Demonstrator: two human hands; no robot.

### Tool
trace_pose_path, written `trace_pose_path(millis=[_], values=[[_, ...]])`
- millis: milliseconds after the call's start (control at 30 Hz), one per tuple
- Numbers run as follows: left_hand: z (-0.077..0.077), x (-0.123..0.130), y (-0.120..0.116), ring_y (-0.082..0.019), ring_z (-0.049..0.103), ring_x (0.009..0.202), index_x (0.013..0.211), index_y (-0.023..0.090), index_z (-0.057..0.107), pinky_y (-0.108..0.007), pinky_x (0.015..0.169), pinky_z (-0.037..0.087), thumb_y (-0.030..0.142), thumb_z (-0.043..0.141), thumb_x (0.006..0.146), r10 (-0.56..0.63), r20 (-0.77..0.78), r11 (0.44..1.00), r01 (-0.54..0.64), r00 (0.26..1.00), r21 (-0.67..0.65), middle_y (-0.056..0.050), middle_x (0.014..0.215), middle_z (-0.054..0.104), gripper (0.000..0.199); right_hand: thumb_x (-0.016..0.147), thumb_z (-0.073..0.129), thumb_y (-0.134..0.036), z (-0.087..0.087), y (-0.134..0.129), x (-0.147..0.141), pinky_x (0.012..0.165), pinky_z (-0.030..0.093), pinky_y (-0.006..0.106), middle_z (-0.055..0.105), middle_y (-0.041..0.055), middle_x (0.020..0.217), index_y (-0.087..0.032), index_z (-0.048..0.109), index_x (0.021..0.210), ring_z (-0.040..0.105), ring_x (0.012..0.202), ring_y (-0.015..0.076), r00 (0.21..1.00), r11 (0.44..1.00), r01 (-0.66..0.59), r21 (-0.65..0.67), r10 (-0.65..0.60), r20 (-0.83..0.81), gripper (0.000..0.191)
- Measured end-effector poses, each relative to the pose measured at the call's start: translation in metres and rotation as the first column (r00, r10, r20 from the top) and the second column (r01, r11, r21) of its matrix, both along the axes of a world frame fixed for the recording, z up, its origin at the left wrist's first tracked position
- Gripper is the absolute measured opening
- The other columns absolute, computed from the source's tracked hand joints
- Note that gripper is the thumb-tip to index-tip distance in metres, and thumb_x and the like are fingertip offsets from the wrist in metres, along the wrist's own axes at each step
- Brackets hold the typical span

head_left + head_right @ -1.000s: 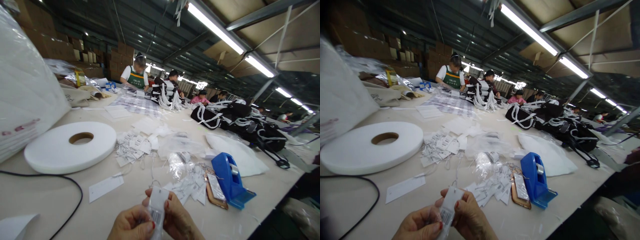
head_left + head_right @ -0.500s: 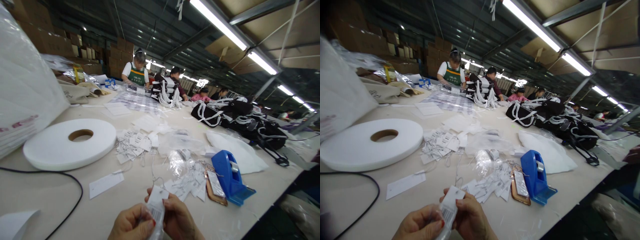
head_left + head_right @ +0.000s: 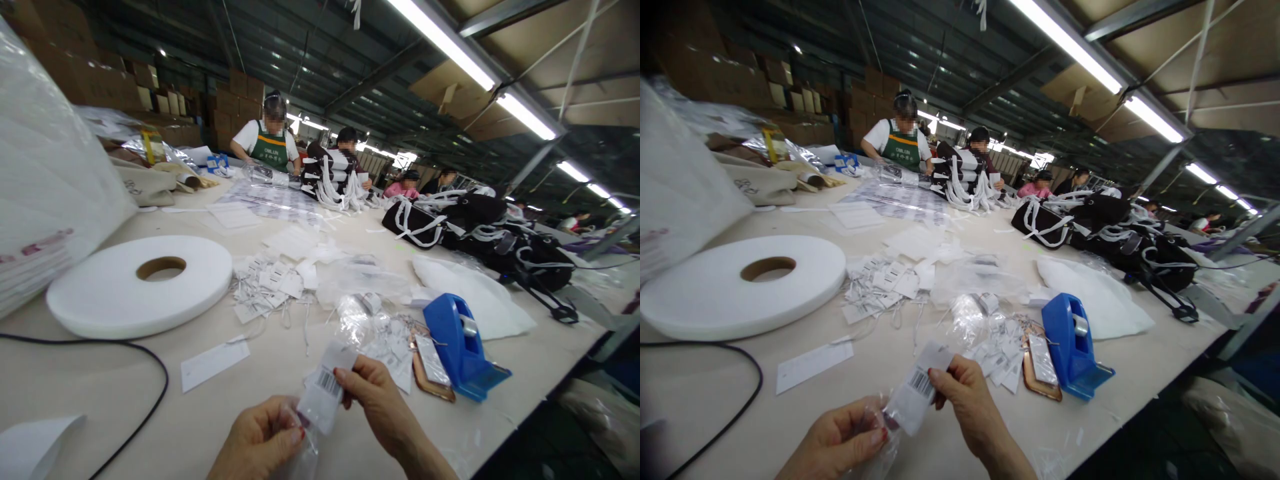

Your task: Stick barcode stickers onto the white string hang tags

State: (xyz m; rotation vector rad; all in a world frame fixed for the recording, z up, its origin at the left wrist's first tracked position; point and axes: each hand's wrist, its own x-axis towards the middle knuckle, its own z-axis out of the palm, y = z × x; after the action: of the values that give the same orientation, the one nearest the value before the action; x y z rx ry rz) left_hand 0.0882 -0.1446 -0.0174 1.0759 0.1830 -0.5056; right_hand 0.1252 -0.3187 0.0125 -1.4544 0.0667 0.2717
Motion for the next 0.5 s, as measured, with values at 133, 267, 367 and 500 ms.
trace_pose_path(millis=[133,267,367,500], values=[[-0.002,0.0,0.002,-0.015,0.052,0.065,0.057,0.014,0.065,-0.023,0.061,0.035,0.036,0.079,0.051,-0.016,-0.031,0.998,0.018,0.999,0.064,-0.003,0.071,0.065,0.026,0.07,0.07,-0.036,0.007,-0.011,0.006,0.05,0.034,0.02,0.058,-0.0016,0.056,-0.014,0.066,0.065,0.045,0.052,0.0083,0.983,0.989,0.145,-0.006,-0.144,0.113,0.023],[-0.003,0.0,0.002,-0.015,0.052,0.067,0.054,0.015,0.065,-0.022,0.058,0.033,0.038,0.079,0.052,-0.029,0.051,0.996,0.025,0.998,0.082,-0.003,0.069,0.064,0.028,0.073,0.069,-0.034,0.009,-0.008,0.003,0.052,0.037,0.02,0.06,-0.0022,0.061,-0.018,0.068,0.072,0.046,0.055,0.0084,0.957,0.976,0.208,0.061,-0.216,0.192,0.017],[0.0,-0.001,0.002,-0.013,0.049,0.062,0.061,0.013,0.067,-0.022,0.06,0.033,0.04,0.08,0.05,-0.071,-0.013,0.997,0.072,0.997,0.036,-0.001,0.065,0.062,0.032,0.073,0.069,-0.033,0.008,-0.001,-0.001,0.053,0.038,0.02,0.062,-0.0017,0.064,-0.019,0.069,0.075,0.047,0.057,0.0087,0.955,0.974,0.202,0.105,-0.22,0.201,0.015],[0.002,-0.001,0.001,-0.013,0.05,0.063,0.056,0.013,0.065,-0.023,0.061,0.033,0.039,0.083,0.045,-0.073,-0.035,0.997,0.073,0.997,-0.005,-0.002,0.068,0.064,0.033,0.074,0.068,-0.033,0.003,0.004,-0.004,0.056,0.039,0.021,0.063,-0.0011,0.065,-0.019,0.07,0.079,0.047,0.059,0.009,0.951,0.969,0.222,0.112,-0.241,0.193,0.015]])
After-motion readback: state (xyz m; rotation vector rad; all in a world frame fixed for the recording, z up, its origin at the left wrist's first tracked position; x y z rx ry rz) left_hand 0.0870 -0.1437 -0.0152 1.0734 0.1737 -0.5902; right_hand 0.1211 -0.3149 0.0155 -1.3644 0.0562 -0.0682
